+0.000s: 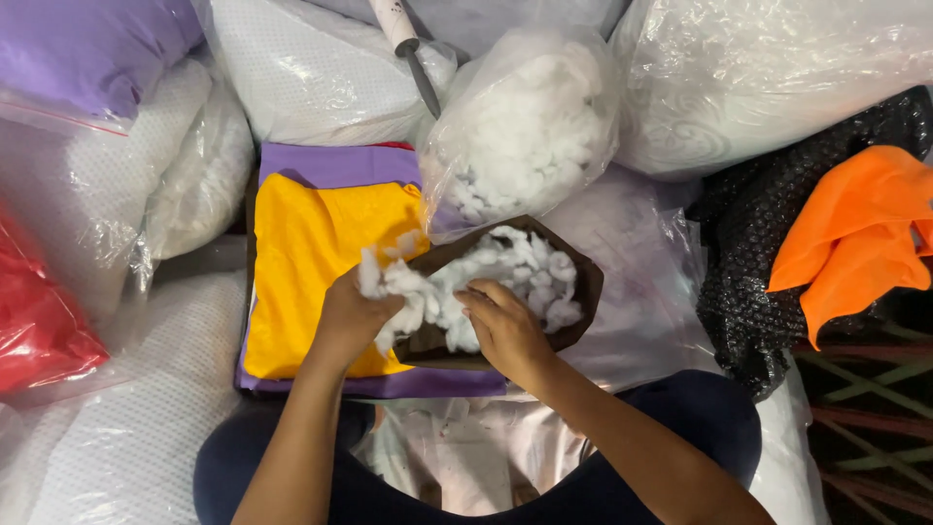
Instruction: Cleaning a brown pillowcase with a lint roller and then stuffing it with white fiberfill
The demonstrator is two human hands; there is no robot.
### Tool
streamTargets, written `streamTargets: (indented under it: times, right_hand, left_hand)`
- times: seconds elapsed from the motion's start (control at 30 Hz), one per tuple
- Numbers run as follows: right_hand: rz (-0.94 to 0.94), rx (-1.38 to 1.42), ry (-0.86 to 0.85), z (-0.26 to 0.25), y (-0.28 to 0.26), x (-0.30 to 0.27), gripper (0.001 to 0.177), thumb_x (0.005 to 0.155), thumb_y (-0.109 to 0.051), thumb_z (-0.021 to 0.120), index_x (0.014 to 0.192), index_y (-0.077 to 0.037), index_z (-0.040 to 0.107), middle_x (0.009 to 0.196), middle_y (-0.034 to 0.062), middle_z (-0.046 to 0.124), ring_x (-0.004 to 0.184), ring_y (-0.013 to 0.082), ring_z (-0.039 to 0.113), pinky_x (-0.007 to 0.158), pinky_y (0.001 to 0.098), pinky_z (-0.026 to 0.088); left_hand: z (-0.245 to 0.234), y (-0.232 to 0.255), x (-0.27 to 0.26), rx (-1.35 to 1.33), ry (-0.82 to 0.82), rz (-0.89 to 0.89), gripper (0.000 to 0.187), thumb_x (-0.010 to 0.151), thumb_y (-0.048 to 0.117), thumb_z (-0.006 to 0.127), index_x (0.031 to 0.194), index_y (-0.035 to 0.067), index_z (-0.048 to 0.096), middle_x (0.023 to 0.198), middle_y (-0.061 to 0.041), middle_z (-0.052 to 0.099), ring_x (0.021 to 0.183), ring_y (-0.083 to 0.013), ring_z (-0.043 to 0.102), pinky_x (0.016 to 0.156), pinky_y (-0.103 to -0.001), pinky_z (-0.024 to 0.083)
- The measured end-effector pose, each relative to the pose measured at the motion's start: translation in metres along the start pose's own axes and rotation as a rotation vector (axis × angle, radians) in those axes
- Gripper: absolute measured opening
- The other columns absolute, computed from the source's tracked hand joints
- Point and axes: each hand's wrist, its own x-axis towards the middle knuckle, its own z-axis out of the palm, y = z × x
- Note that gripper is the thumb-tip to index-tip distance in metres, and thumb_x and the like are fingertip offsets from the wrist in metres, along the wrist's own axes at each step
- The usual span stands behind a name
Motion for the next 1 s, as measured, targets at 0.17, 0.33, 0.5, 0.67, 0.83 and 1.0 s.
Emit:
streamTargets:
  times: [0.17, 0.33, 0.5, 0.67, 0.83, 1.0]
  right_hand:
    - [-0.049, 0.008, 0.058, 0.025, 0.008, -0.001, 0.019, 0.097, -0.011, 0.068, 0.116, -0.011, 0.066, 0.108, 0.0045, 0.068, 0.100, 0.0272, 0.074, 0.081, 0.0356, 0.061]
    - [-0.149, 0.183, -0.212, 0.019, -0.018, 0.007, 0.016, 0.099, 0.003, 0.058, 0.109, 0.004, 0.070, 0.109, 0.0216, 0.071, 0.102, 0.0383, 0.073, 0.085, 0.0423, 0.062]
    - [-0.200, -0.245, 0.202, 0.017, -0.008, 0.007, 0.028, 0.097, -0.022, 0.068, 0.121, -0.008, 0.065, 0.124, 0.0145, 0.060, 0.111, 0.0346, 0.065, 0.093, 0.0450, 0.053]
    - [-0.139, -0.196, 0.140, 0.029, 0.006, 0.007, 0.032, 0.100, -0.008, 0.061, 0.130, 0.005, 0.060, 0.120, 0.0236, 0.059, 0.112, 0.0418, 0.063, 0.094, 0.0477, 0.052]
    - [-0.233, -0.052, -0.140, 0.030, 0.001, 0.007, 0.026, 0.094, 0.005, 0.063, 0.119, 0.012, 0.067, 0.113, 0.0321, 0.066, 0.105, 0.0463, 0.069, 0.088, 0.0496, 0.057]
    - [-0.138, 0.055, 0.101, -0.010, -0.001, 0.017, 0.028, 0.095, -0.004, 0.066, 0.123, -0.003, 0.066, 0.121, 0.0133, 0.064, 0.106, 0.0343, 0.070, 0.086, 0.0414, 0.059]
  left_hand:
    - [-0.006, 0.017, -0.011, -0.242, 0.001, 0.016, 0.042, 0.074, 0.010, 0.075, 0.114, -0.003, 0.070, 0.093, -0.013, 0.069, 0.091, -0.0257, 0.065, 0.085, -0.042, 0.055]
    - [-0.008, 0.009, -0.005, -0.265, 0.044, 0.026, 0.036, 0.074, 0.010, 0.074, 0.108, -0.003, 0.070, 0.085, -0.014, 0.068, 0.082, -0.0258, 0.067, 0.074, -0.042, 0.058]
    - [-0.013, 0.011, -0.005, -0.276, 0.074, 0.038, 0.035, 0.077, 0.009, 0.073, 0.109, -0.005, 0.069, 0.084, -0.013, 0.066, 0.077, -0.0246, 0.065, 0.068, -0.041, 0.057]
    - [-0.003, 0.012, 0.000, -0.373, 0.053, 0.071, 0.033, 0.075, 0.010, 0.075, 0.103, -0.005, 0.068, 0.078, -0.012, 0.063, 0.071, -0.0237, 0.066, 0.058, -0.038, 0.057]
    - [0.005, 0.018, -0.002, -0.264, 0.048, 0.047, 0.034, 0.076, 0.013, 0.076, 0.105, -0.002, 0.069, 0.084, -0.013, 0.067, 0.082, -0.0252, 0.069, 0.073, -0.040, 0.057]
    - [-0.005, 0.019, -0.003, -0.170, 0.195, 0.124, 0.035, 0.079, 0.016, 0.079, 0.108, -0.002, 0.069, 0.093, -0.020, 0.070, 0.092, -0.0281, 0.068, 0.085, -0.043, 0.054]
